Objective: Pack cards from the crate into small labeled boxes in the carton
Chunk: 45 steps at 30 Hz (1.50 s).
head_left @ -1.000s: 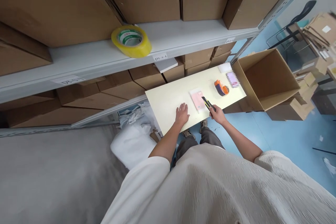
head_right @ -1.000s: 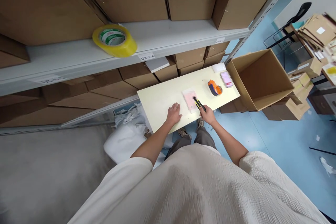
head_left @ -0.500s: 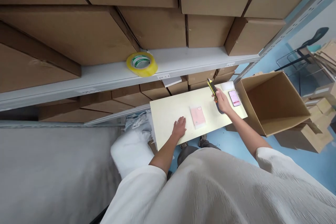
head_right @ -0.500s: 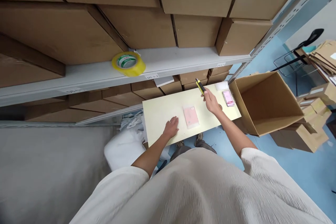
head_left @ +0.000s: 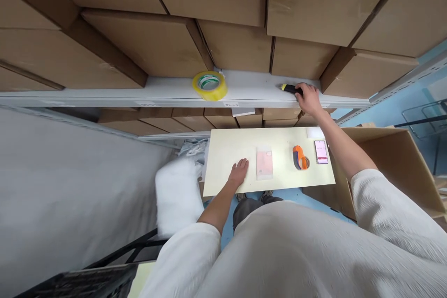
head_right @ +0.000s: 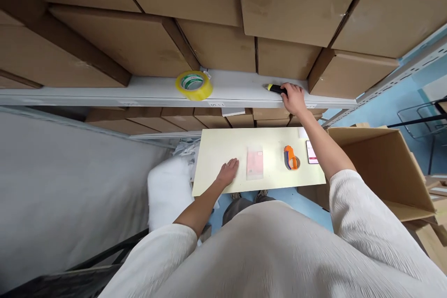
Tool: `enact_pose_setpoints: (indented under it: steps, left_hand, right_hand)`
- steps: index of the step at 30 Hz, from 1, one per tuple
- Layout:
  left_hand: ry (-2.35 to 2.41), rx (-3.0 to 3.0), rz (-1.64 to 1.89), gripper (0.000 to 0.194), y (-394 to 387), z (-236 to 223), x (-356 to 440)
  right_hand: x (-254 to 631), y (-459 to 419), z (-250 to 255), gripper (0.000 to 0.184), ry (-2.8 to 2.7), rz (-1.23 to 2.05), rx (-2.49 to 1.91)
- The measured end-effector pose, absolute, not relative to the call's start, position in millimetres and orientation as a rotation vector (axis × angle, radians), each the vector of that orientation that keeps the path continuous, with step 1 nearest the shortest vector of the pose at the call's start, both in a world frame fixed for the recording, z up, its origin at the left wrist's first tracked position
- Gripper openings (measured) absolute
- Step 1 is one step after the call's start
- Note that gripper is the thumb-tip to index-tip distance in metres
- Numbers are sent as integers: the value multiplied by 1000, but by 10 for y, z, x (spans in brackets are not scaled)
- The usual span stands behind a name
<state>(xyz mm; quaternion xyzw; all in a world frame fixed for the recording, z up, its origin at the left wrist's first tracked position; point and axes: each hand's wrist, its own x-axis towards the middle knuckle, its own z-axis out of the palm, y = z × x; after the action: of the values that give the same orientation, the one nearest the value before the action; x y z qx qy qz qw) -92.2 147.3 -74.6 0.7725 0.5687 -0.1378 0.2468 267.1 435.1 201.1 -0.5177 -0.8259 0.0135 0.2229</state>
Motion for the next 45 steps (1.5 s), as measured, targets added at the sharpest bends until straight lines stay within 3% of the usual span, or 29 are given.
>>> enact_pose_setpoints:
  steps: [6,10,15,20,25,29,45]
  left_hand:
    - [1541,2100,-397,90,1482,-667,-904]
    - [1522,2078,-359,93,1485,-645,-895]
    - [1499,2053,-340,87,1470,-634,-910]
    - [1569,2064,-185,79,1538,-624,-925]
    - [1651,2034,-30,77,1743,-735,-843]
    - [1657,2032,33,75,1867,-883,-798]
    - [1815,1913,91,79,1694,-1014,-708]
  right_hand:
    - [2683,4343,2006,42,-2256,34,-1388]
    - [2418,3830,1871,41,-2220,147,-1294]
    - [1773,2774,1061,36,-2376,723,-1153]
    - [1370,2042,29,51,-2410,1029,-1585]
    - [1182,1801,-547,70,-2419,939,-1744]
    - [1081,1866,-758,72,-2381,823,-1825]
    - [995,1819,-907,72,-2358,692,-1928]
